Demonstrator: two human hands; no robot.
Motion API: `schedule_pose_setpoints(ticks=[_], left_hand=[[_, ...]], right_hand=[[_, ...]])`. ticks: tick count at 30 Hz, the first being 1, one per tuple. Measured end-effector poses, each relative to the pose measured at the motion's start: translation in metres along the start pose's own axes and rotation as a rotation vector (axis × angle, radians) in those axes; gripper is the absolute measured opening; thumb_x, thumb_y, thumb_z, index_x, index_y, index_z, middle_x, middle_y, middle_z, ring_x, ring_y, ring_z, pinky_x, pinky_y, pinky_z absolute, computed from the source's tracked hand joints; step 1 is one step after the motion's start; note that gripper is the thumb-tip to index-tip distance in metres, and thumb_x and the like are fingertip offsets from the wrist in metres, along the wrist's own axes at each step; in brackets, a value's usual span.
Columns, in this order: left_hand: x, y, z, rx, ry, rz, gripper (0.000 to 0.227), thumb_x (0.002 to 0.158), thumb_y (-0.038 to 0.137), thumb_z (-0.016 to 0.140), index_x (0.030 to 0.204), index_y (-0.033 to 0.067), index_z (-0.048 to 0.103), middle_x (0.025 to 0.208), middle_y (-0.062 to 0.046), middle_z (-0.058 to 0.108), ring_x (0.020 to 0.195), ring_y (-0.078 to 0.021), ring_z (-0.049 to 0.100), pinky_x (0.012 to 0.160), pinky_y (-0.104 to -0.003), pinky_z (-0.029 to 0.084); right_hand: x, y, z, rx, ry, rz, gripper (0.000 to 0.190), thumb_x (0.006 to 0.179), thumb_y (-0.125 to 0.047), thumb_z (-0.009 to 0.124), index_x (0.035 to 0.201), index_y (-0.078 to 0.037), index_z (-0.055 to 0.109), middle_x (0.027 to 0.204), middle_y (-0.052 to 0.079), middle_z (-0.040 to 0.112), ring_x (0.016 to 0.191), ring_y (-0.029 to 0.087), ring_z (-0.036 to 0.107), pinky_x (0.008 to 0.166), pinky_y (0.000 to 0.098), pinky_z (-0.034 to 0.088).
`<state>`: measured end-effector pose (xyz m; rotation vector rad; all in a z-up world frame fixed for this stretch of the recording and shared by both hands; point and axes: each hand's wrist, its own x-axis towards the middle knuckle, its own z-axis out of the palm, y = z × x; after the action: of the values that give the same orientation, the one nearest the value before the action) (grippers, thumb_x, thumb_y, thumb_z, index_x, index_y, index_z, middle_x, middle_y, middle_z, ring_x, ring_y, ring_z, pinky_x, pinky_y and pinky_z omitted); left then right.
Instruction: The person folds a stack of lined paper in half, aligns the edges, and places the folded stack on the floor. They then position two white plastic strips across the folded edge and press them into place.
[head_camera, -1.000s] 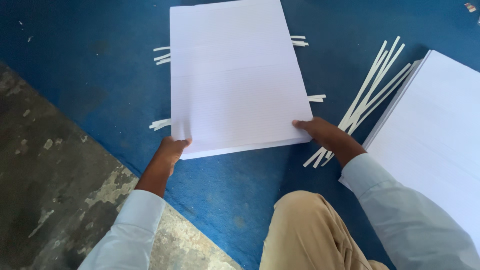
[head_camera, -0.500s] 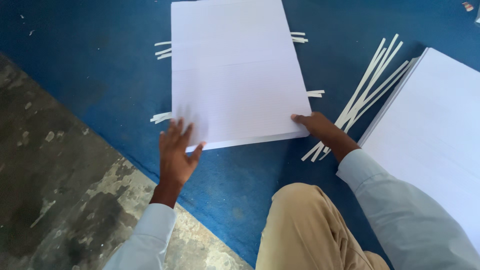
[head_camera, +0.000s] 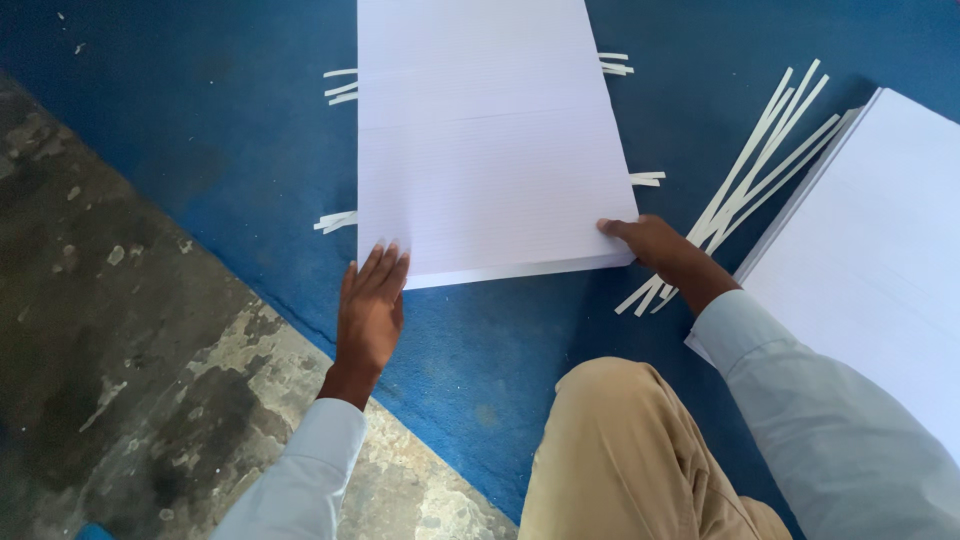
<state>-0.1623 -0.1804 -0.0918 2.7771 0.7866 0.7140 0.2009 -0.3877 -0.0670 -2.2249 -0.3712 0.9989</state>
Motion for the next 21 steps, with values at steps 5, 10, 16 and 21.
schedule_pose_setpoints(ticks=[5,10,16,21], left_hand=[[-0.002,-0.002,0.007,0.017,0.006,-0.007,0.034,0.102,0.013,0.056,0.134,0.0143,0.066,0.148,-0.006,0.058,0.145,-0.0239,0.045,0.122,-0.053,0.03],[-0.005,-0.005,0.015,0.02,0.03,0.006,0.033,0.102,0.014,0.055,0.133,0.0143,0.067,0.147,-0.006,0.059,0.145,-0.0245,0.046,0.122,-0.054,0.029],[-0.005,-0.005,0.011,-0.004,0.036,0.015,0.033,0.104,0.014,0.055,0.135,0.0125,0.065,0.148,-0.008,0.059,0.146,-0.0239,0.045,0.123,-0.059,0.025],[0.005,0.002,-0.005,-0.011,0.117,0.066,0.042,0.097,0.016,0.057,0.137,0.0059,0.064,0.151,-0.017,0.055,0.147,-0.0315,0.042,0.121,-0.062,0.023]], right_hand=[[-0.001,-0.002,0.0,0.022,0.005,0.029,0.08,0.089,-0.05,0.064,0.137,0.012,0.049,0.129,0.036,0.06,0.121,0.046,0.057,0.106,0.0508,0.04],[-0.002,-0.002,-0.001,0.01,-0.015,0.007,0.08,0.09,-0.051,0.063,0.138,0.012,0.05,0.132,0.037,0.058,0.126,0.048,0.054,0.109,0.055,0.036],[-0.008,-0.007,-0.003,0.018,-0.056,-0.012,0.082,0.089,-0.052,0.061,0.14,0.011,0.05,0.136,0.037,0.057,0.13,0.049,0.052,0.111,0.0538,0.035],[-0.026,-0.021,-0.013,0.158,-0.075,-0.019,0.093,0.093,-0.068,0.036,0.149,0.006,0.035,0.15,0.033,0.039,0.142,0.046,0.037,0.116,0.0534,0.03]])
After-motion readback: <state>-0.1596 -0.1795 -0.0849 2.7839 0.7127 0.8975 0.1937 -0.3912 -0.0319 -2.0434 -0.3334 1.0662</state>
